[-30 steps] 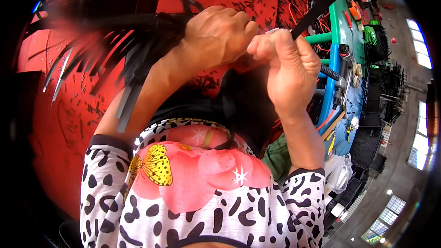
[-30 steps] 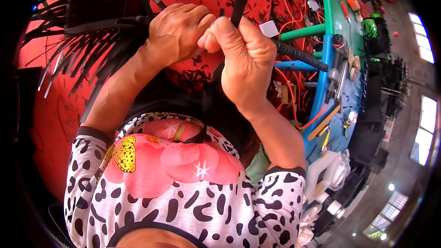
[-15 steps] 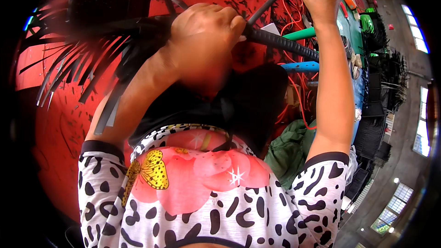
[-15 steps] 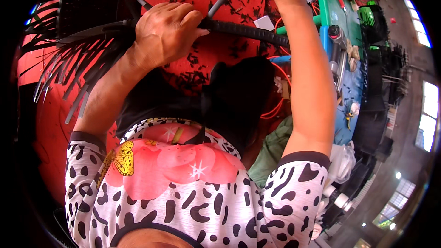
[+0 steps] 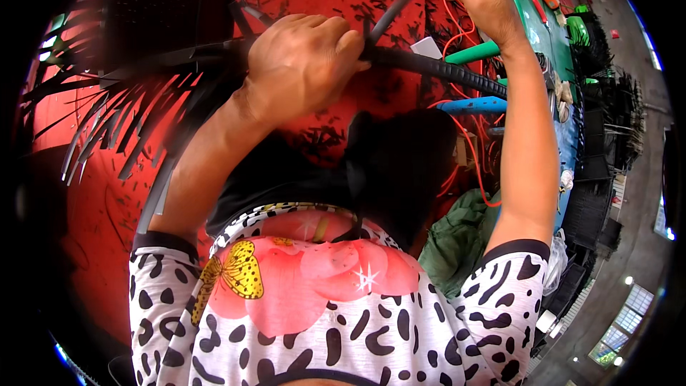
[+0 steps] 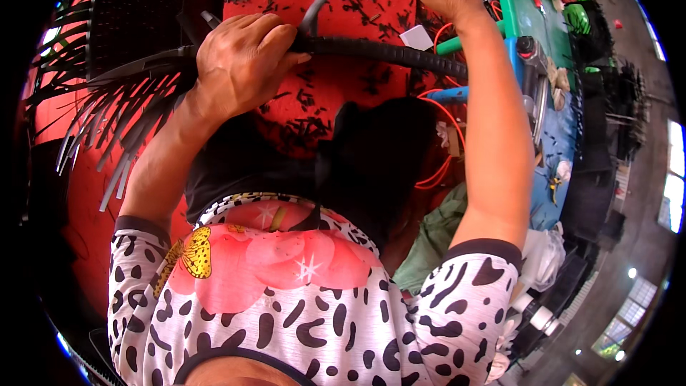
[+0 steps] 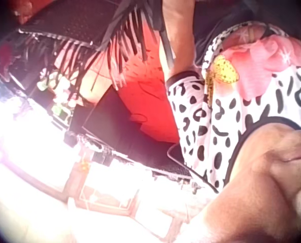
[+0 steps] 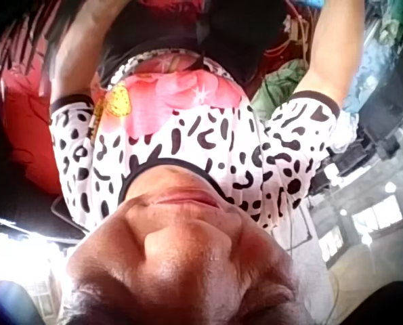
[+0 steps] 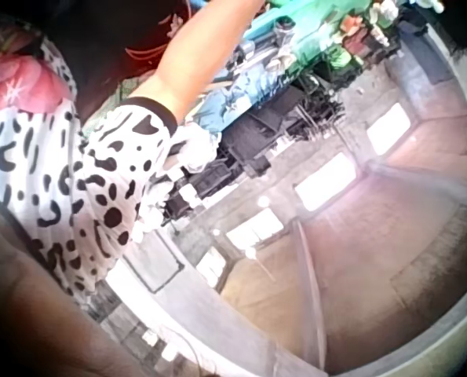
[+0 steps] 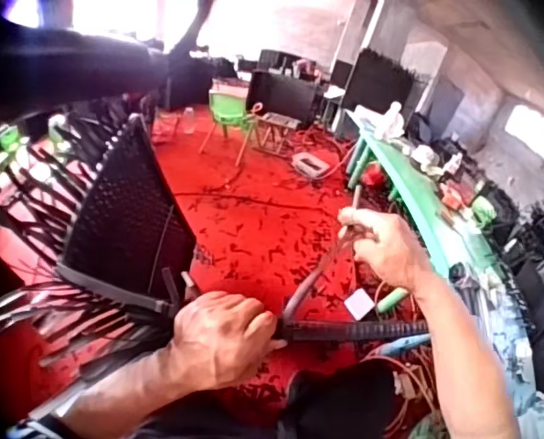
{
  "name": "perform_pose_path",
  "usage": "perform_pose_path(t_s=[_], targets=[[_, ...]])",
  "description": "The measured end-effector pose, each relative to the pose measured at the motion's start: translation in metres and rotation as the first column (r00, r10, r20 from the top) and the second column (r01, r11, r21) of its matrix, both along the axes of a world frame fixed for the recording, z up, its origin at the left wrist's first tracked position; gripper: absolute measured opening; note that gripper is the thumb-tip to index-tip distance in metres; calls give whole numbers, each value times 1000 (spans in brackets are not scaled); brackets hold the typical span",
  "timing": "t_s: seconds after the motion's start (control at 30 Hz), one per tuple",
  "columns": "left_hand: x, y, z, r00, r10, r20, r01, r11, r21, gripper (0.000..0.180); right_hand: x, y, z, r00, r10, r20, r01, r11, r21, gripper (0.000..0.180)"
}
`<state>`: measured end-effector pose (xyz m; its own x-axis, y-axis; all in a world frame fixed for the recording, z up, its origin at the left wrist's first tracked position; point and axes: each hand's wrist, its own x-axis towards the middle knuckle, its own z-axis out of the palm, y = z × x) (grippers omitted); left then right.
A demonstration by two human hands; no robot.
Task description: The person secures black plastic strips onto a chair frame by hand and with tools. They use a staple gun to fix the strips in place, pliers to pull them tight and trim the ends, and a hammer to flatten staples.
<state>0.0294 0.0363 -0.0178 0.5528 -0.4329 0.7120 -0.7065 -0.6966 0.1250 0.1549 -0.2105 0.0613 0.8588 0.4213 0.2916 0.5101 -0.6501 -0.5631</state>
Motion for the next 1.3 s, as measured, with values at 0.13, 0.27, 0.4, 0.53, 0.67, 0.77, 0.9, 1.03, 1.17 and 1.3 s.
perform_pose_path(t_s=[0.13, 0.27, 0.4, 0.53, 0.67, 0.77, 0.9, 1.03, 1.17, 1.3], targets=[[0, 0, 1, 1000, -2, 1, 2, 1000, -13, 29, 7, -17, -19, 885, 107, 453, 69, 932, -356, 21], [0, 1, 2, 1000, 13, -6, -13, 1000, 13, 30, 9, -12, -22, 864, 72, 498, 163, 896, -412, 14], [-1, 0, 3, 1000, 18, 12, -18, 1000, -21, 27, -8, 12, -4, 980, 174, -96, -163, 980, 113, 11], [1, -1, 4, 1000, -4, 27, 5, 999, -34, 27, -39, 31, -7, 740, 424, -522, -29, 796, 605, 18], [1, -1, 5, 1000, -13, 13, 13, 999, -38, 28, -41, 40, -20, 723, 528, -445, -102, 719, 687, 19], [-3, 1, 6, 999, 2, -54, -1, 1000, 4, 32, -38, 40, -27, 735, 539, -411, -116, 698, 707, 17], [-5, 3, 7, 994, 22, -103, -18, 999, 43, 35, -38, 40, -31, 766, 520, -378, -138, 707, 693, 16], [-4, 4, 8, 995, 30, -99, -24, 998, 60, 35, -35, 41, -36, 802, 503, -322, -202, 736, 646, 16], [-3, 4, 8, 995, 28, -101, -22, 998, 59, 34, -30, 46, -41, 782, 577, -235, -286, 668, 687, 15], [-2, 4, 9, 997, 9, -76, -7, 999, 32, 34, -27, 49, -44, 752, 614, -238, -269, 616, 741, 14]])
